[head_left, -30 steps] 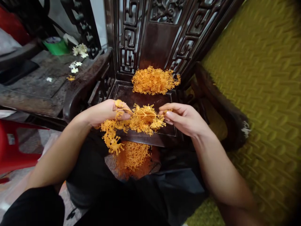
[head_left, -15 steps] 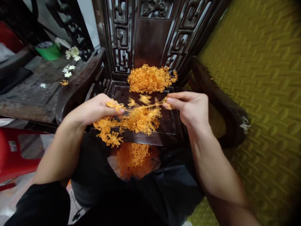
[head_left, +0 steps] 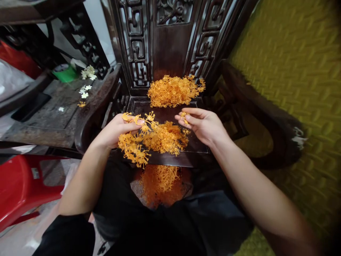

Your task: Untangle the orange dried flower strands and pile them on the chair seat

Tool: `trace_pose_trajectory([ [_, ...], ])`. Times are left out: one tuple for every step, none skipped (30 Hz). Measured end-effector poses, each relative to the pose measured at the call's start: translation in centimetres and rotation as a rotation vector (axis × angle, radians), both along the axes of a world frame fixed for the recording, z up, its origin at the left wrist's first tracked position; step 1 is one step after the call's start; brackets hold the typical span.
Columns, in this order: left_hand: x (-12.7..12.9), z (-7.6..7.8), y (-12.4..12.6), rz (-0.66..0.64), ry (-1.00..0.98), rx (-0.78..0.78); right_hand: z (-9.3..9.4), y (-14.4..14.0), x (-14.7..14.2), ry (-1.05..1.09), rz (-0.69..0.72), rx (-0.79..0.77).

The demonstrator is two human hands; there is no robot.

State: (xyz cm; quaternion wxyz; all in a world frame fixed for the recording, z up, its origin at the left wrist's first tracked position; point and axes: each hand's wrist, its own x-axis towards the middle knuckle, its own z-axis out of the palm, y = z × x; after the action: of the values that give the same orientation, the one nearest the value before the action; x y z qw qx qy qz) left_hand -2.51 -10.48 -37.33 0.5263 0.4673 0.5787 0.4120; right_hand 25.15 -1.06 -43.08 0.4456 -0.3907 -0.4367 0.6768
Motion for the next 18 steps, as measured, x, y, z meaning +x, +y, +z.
trace_pose_trajectory([
  [0.1, -0.2, 0.1, 0.023, -0.020, -0.002, -1.0, 0.2, -0.3, -0.071, -0.014, 0.013],
  [0.1, -0.3, 0.2, 0.051, -0.036, -0.005, -2.1, 0.5, -0.6, -0.164, -0.023, 0.038],
  [0.2, -0.3, 0.3, 0.082, -0.050, -0.011, -3.2, 0.9, -1.0, -0.266, -0.023, 0.072],
  [0.3, -0.4, 0.4, 0.111, -0.062, -0.018, -4.2, 1.3, -1.3, -0.362, -0.005, 0.106],
  [0.4, -0.4, 0.4, 0.133, -0.074, -0.027, -5.1, 1.6, -1.5, -0.441, 0.027, 0.130],
  [0.5, -0.4, 0.5, 0.145, -0.084, -0.041, -5.8, 2.0, -1.7, -0.501, 0.067, 0.143],
  [0.6, -0.5, 0.5, 0.153, -0.091, -0.055, -6.2, 2.2, -1.9, -0.541, 0.112, 0.145],
  [0.6, -0.5, 0.5, 0.160, -0.092, -0.065, -6.4, 2.3, -1.9, -0.569, 0.150, 0.144],
  [0.6, -0.7, 0.6, 0.167, -0.088, -0.068, -6.3, 2.3, -2.0, -0.590, 0.170, 0.153],
  [0.7, -0.9, 0.6, 0.181, -0.081, -0.057, -5.9, 2.1, -2.0, -0.594, 0.168, 0.174],
  [0.8, -1.1, 0.6, 0.206, -0.071, -0.027, -5.3, 1.7, -2.1, -0.563, 0.138, 0.188],
  [1.0, -1.3, 0.7, 0.242, -0.058, 0.026, -4.5, 1.2, -2.3, -0.485, 0.099, 0.165],
  [1.3, -1.6, 0.7, 0.281, -0.042, 0.093, -3.5, 0.4, -2.5, -0.366, 0.065, 0.086],
  [1.7, -1.9, 0.7, 0.319, -0.017, 0.160, -2.5, -0.4, -2.9, -0.220, 0.047, -0.044],
  [2.3, -2.1, 0.6, 0.344, 0.027, 0.218, -1.6, -1.2, -3.3, -0.066, 0.072, -0.221],
  [2.9, -2.4, 0.5, 0.348, 0.093, 0.268, -0.7, -2.0, -3.8, 0.055, 0.125, -0.408],
  [3.6, -2.6, 0.3, 0.319, 0.179, 0.314, -0.1, -2.8, -4.4, 0.143, 0.192, -0.563],
  [4.3, -2.7, 0.1, 0.260, 0.274, 0.365, 0.3, -3.3, -4.9, 0.204, 0.253, -0.661],
])
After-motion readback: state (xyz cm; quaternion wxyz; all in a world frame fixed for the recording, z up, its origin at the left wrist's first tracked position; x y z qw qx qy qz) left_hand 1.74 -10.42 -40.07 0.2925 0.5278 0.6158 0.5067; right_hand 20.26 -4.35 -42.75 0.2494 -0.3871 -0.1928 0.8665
